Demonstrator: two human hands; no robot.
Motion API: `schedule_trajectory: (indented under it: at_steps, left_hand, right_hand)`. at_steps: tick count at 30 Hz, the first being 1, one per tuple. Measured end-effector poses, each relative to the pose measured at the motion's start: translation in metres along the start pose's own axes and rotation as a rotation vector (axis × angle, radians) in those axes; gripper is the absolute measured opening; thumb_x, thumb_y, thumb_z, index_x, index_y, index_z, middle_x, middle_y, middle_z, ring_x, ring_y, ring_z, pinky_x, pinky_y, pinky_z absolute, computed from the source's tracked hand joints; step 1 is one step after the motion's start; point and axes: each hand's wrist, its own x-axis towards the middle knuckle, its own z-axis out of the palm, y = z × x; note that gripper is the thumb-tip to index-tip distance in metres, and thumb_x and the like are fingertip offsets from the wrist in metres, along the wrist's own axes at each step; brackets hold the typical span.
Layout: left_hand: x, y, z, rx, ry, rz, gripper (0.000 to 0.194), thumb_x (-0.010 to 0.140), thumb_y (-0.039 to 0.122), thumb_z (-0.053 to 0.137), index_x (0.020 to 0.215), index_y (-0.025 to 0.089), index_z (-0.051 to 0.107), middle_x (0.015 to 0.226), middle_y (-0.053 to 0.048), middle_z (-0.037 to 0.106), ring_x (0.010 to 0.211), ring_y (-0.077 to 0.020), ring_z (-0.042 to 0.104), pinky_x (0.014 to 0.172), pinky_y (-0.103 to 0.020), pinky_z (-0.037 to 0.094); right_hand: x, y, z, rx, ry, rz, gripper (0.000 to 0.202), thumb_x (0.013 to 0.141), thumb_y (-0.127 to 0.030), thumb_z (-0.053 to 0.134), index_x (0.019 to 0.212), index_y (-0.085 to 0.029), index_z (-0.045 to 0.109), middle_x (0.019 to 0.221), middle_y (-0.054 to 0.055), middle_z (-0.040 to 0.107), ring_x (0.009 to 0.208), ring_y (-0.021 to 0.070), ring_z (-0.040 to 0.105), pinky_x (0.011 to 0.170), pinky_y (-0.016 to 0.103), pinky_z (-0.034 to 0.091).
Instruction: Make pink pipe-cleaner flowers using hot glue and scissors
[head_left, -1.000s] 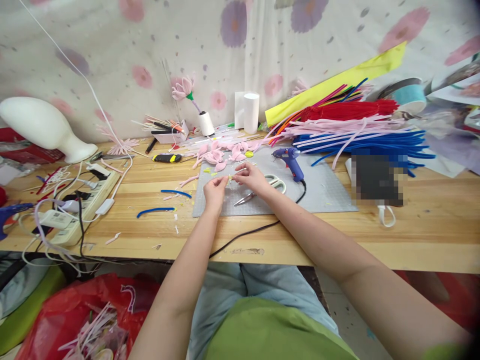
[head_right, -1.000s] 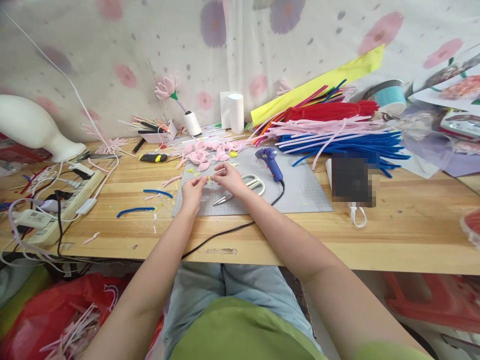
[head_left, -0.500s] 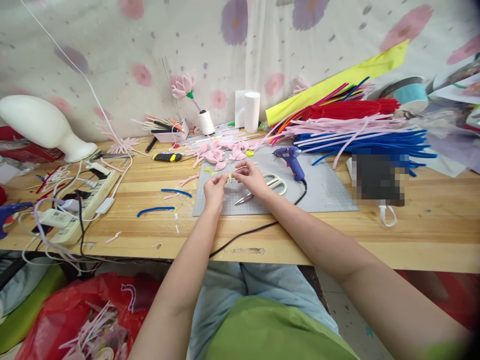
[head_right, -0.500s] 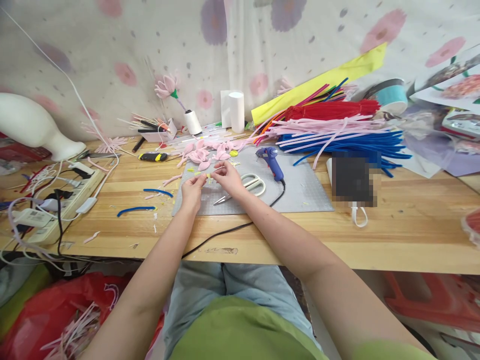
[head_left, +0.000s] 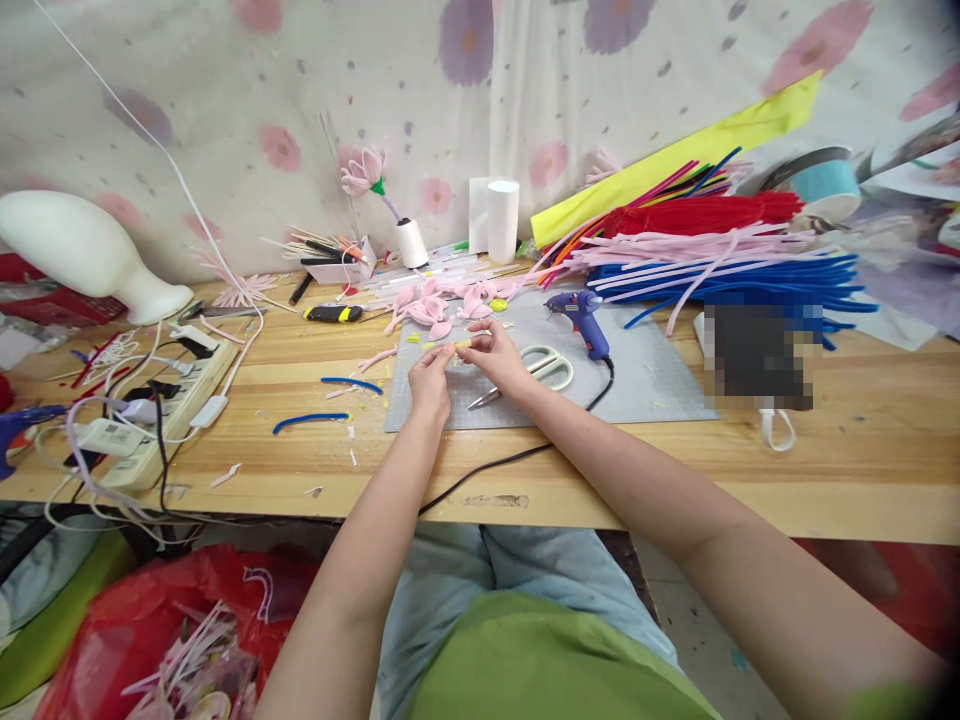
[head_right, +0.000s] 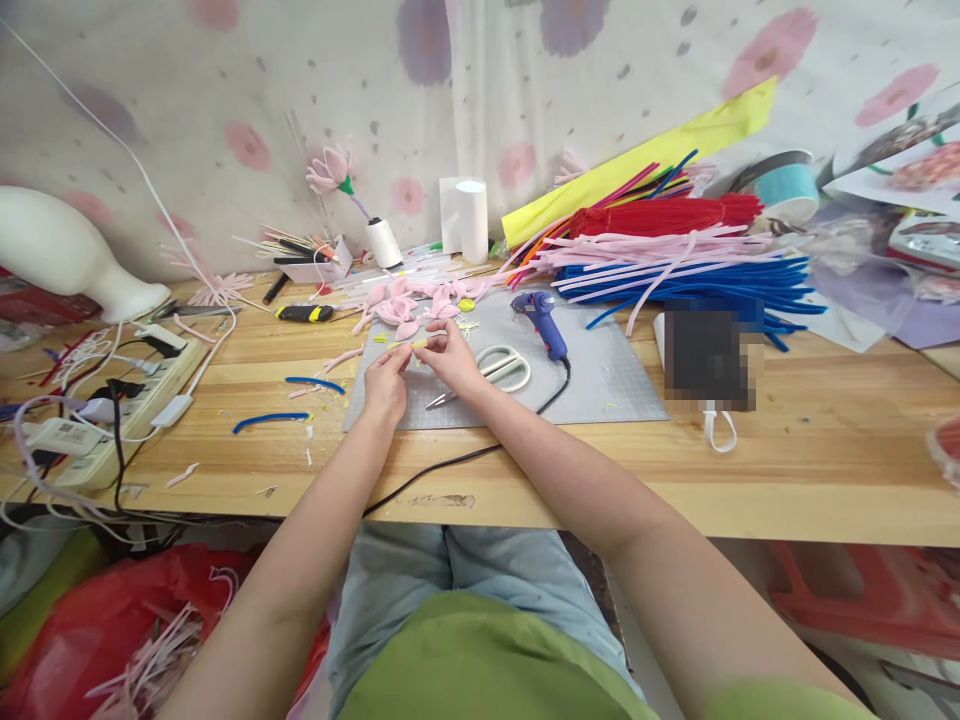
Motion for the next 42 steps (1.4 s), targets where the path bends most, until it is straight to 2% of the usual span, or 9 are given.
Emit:
schedule_trajectory:
  at_steps: [5,10,14,18,25,38,42]
  left_hand:
    - [-0.002,0.004,0.001,0.031,-0.029,-0.067,0.011,0.055,0.023,0.076,0.059,0.016,0.067,0.063,0.000,0.064,0.068,-0.0106,0.057,0.076,-0.026,0.041]
    - [-0.006,0.009,0.002,0.057,-0.074,-0.117,0.025,0.065,0.039,0.070,0.062,0.015,0.068,0.066,-0.004,0.065,0.067,-0.0110,0.057,0.075,-0.027,0.042]
    - [-0.005,0.007,0.001,0.093,-0.102,-0.071,0.017,0.060,0.031,0.075,0.063,0.016,0.069,0.065,-0.002,0.065,0.066,-0.0099,0.056,0.074,-0.026,0.042]
    - [-0.003,0.004,-0.002,0.108,-0.069,-0.053,0.012,0.057,0.025,0.075,0.062,0.016,0.068,0.062,0.000,0.063,0.063,-0.0085,0.053,0.071,-0.025,0.040]
    - [-0.003,0.004,-0.003,0.182,-0.070,-0.062,0.018,0.054,0.027,0.077,0.062,0.014,0.067,0.060,0.001,0.062,0.060,-0.0081,0.050,0.067,-0.025,0.038]
    - [-0.002,0.006,0.004,0.183,-0.041,-0.061,0.023,0.052,0.025,0.079,0.056,0.015,0.058,0.055,0.002,0.057,0.060,-0.0091,0.052,0.070,-0.026,0.039]
    - [-0.001,0.004,0.004,0.194,-0.058,-0.040,0.025,0.057,0.032,0.077,0.058,0.015,0.059,0.059,0.001,0.058,0.063,-0.0100,0.053,0.070,-0.026,0.039]
  right_hand:
    - [0.001,-0.001,-0.002,0.035,0.010,0.018,0.046,0.053,-0.029,0.072,0.085,-0.023,0.040,0.059,-0.009,0.058,0.058,0.0100,0.055,0.064,0.028,0.043]
    - [0.002,-0.002,-0.006,0.067,0.008,0.066,0.050,0.050,-0.029,0.074,0.084,-0.023,0.038,0.059,-0.010,0.059,0.056,0.0091,0.055,0.064,0.028,0.043]
    - [0.001,-0.003,-0.009,0.054,-0.058,0.085,0.048,0.052,-0.030,0.073,0.085,-0.022,0.039,0.059,-0.009,0.059,0.055,0.0088,0.054,0.062,0.027,0.043]
    - [0.001,-0.005,-0.010,0.022,-0.078,0.069,0.045,0.053,-0.031,0.072,0.084,-0.022,0.041,0.059,-0.008,0.059,0.058,0.0097,0.056,0.062,0.028,0.044]
    - [0.002,-0.008,-0.010,0.017,0.003,0.016,0.043,0.053,-0.033,0.072,0.082,-0.022,0.042,0.063,-0.007,0.059,0.059,0.0091,0.055,0.062,0.027,0.044]
    - [0.002,-0.004,-0.009,0.062,-0.023,-0.003,0.043,0.055,-0.033,0.071,0.085,-0.022,0.041,0.060,-0.008,0.059,0.060,0.0100,0.055,0.067,0.029,0.045]
    - [0.003,-0.004,-0.009,0.068,-0.008,0.005,0.043,0.055,-0.035,0.071,0.084,-0.023,0.041,0.062,-0.008,0.059,0.061,0.0099,0.056,0.067,0.028,0.046]
